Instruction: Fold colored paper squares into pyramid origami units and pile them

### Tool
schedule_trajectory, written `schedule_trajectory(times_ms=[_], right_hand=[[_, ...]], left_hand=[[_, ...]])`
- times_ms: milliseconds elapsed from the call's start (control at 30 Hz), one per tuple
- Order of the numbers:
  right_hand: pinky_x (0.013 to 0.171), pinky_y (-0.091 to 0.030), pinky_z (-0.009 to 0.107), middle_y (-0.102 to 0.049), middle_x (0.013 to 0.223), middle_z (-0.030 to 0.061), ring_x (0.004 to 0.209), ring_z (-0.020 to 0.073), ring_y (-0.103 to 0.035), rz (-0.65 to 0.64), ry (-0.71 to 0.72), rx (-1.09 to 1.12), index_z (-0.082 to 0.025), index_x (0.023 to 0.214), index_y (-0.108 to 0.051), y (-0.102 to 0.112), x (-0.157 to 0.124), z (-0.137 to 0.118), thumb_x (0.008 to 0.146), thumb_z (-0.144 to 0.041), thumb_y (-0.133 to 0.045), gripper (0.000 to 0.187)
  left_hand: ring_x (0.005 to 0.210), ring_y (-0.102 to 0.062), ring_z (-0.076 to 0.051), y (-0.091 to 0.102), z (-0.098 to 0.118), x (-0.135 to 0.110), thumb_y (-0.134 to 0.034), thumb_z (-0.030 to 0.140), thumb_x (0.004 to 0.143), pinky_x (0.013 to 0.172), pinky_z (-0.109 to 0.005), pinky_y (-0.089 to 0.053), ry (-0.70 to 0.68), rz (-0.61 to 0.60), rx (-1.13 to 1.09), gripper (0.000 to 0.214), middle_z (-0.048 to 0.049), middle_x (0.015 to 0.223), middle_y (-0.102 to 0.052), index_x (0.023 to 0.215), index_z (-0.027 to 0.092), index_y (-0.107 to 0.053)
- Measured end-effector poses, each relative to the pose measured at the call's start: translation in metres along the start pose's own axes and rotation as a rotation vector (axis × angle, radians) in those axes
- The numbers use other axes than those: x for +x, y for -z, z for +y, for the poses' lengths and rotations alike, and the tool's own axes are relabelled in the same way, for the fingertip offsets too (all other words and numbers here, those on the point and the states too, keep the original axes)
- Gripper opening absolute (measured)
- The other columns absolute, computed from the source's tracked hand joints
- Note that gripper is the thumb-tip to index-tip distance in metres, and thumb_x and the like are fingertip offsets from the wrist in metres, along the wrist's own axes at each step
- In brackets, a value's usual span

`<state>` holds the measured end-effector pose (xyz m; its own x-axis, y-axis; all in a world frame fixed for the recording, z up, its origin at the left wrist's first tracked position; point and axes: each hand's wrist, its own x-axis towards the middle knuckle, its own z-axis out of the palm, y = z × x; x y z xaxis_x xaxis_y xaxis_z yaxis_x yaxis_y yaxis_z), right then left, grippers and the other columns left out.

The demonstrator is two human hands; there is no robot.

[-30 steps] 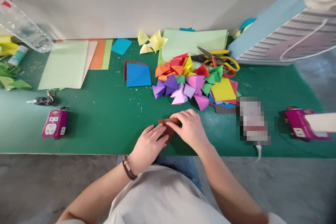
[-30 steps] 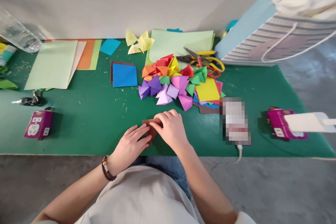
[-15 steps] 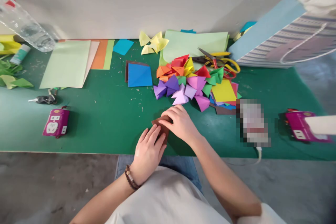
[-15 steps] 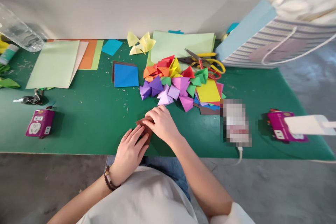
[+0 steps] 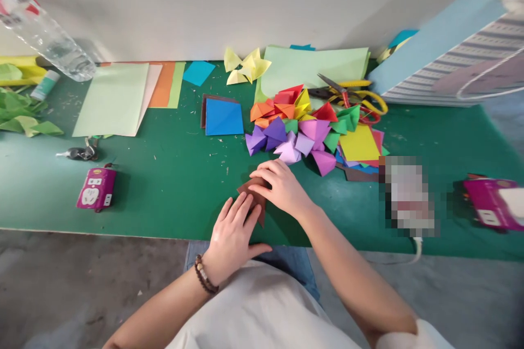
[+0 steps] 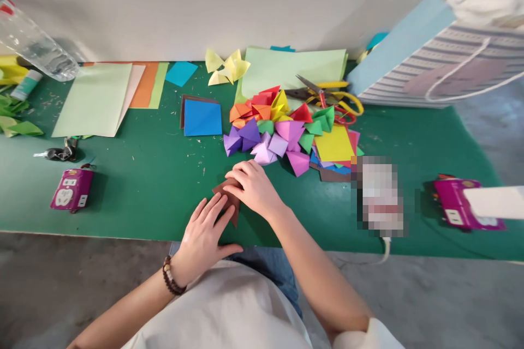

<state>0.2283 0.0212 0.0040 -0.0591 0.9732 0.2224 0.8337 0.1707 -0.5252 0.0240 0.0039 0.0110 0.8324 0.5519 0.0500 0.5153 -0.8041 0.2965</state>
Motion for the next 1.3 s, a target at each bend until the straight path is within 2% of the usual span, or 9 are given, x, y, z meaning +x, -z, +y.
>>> schedule_trajectory(times_ms=[67,133,233,333,433,767,1133,1300], right_hand=[[0.094,-0.046,0.045,-0.062,0.111,0.0089,0.105,0.0261,-0.055,0.035,-0.006,0.012,-0.023,0.111,-0.062,0.004,-0.003,-0.002,0.087,-0.034,-0.062,0.026],[0.095,-0.046,0.046,-0.062,0.118,0.0098,0.108,0.0262,-0.055,0.118,-0.049,0.03,-0.023,0.118,-0.058,0.008,-0.013,-0.008,0.089,-0.032,-0.059,0.03],[0.079,-0.052,0.038,-0.069,0.099,0.0063,0.091,0.0214,-0.06,0.275,-0.229,0.089,-0.023,0.11,-0.06,0.01,-0.037,-0.022,0.091,-0.022,-0.053,0.02],[0.071,-0.053,0.033,-0.071,0.093,0.0035,0.087,0.0193,-0.063,0.259,-0.305,0.198,-0.024,0.102,-0.059,0.003,-0.06,-0.036,0.09,-0.02,-0.054,0.014],[0.069,-0.054,0.032,-0.072,0.093,0.0043,0.086,0.0192,-0.064,0.262,-0.336,0.202,-0.024,0.096,-0.061,-0.005,-0.069,-0.043,0.09,-0.021,-0.054,0.01],[0.077,-0.051,0.04,-0.074,0.089,0.0056,0.082,0.0229,-0.064,0.265,-0.406,0.084,-0.023,0.086,-0.063,-0.007,-0.053,-0.035,0.09,-0.028,-0.053,0.012],[0.072,-0.052,0.033,-0.074,0.09,0.0062,0.078,0.0207,-0.067,0.327,-0.481,0.149,-0.022,0.087,-0.062,-0.008,-0.032,-0.02,0.089,-0.027,-0.053,0.011],[0.071,-0.052,0.033,-0.075,0.088,0.0058,0.08,0.0212,-0.069,0.36,-0.51,0.153,-0.022,0.088,-0.061,-0.007,-0.024,-0.015,0.088,-0.027,-0.052,0.01]], left_hand=[[0.139,-0.036,-0.033,-0.001,-0.001,-0.001,-0.067,0.07,0.068,0.115,-0.051,-0.029,-0.014,-0.015,0.021,0.091,-0.0168,0.147,-0.042,0.137,0.014,-0.046],[0.14,-0.034,-0.032,-0.001,-0.001,-0.001,-0.068,0.068,0.069,0.115,-0.05,-0.028,-0.024,-0.025,0.055,0.091,-0.0172,0.149,-0.04,0.138,0.014,-0.044],[0.141,-0.031,-0.032,-0.001,0.0,-0.001,-0.067,0.062,0.074,0.115,-0.049,-0.029,-0.035,-0.036,0.09,0.085,-0.018,0.151,-0.037,0.139,0.013,-0.042],[0.142,-0.03,-0.032,0.0,0.0,-0.001,-0.069,0.058,0.075,0.113,-0.05,-0.031,-0.043,-0.031,0.088,0.082,-0.0199,0.151,-0.035,0.139,0.014,-0.042],[0.142,-0.03,-0.034,0.001,0.0,0.0,-0.071,0.056,0.074,0.112,-0.053,-0.031,-0.052,-0.028,0.076,0.078,-0.0207,0.151,-0.035,0.137,0.018,-0.044],[0.142,-0.03,-0.034,0.002,0.001,0.001,-0.073,0.052,0.074,0.112,-0.056,-0.031,-0.033,-0.022,0.033,0.072,-0.0209,0.151,-0.035,0.133,0.019,-0.048],[0.142,-0.03,-0.033,0.003,0.002,0.001,-0.077,0.049,0.071,0.113,-0.055,-0.03,-0.014,-0.04,0.018,0.073,-0.0204,0.151,-0.035,0.132,0.019,-0.049],[0.141,-0.032,-0.034,0.002,0.001,0.001,-0.072,0.048,0.076,0.111,-0.056,-0.032,-0.021,-0.011,0.003,0.066,-0.0201,0.15,-0.036,0.131,0.02,-0.05]])
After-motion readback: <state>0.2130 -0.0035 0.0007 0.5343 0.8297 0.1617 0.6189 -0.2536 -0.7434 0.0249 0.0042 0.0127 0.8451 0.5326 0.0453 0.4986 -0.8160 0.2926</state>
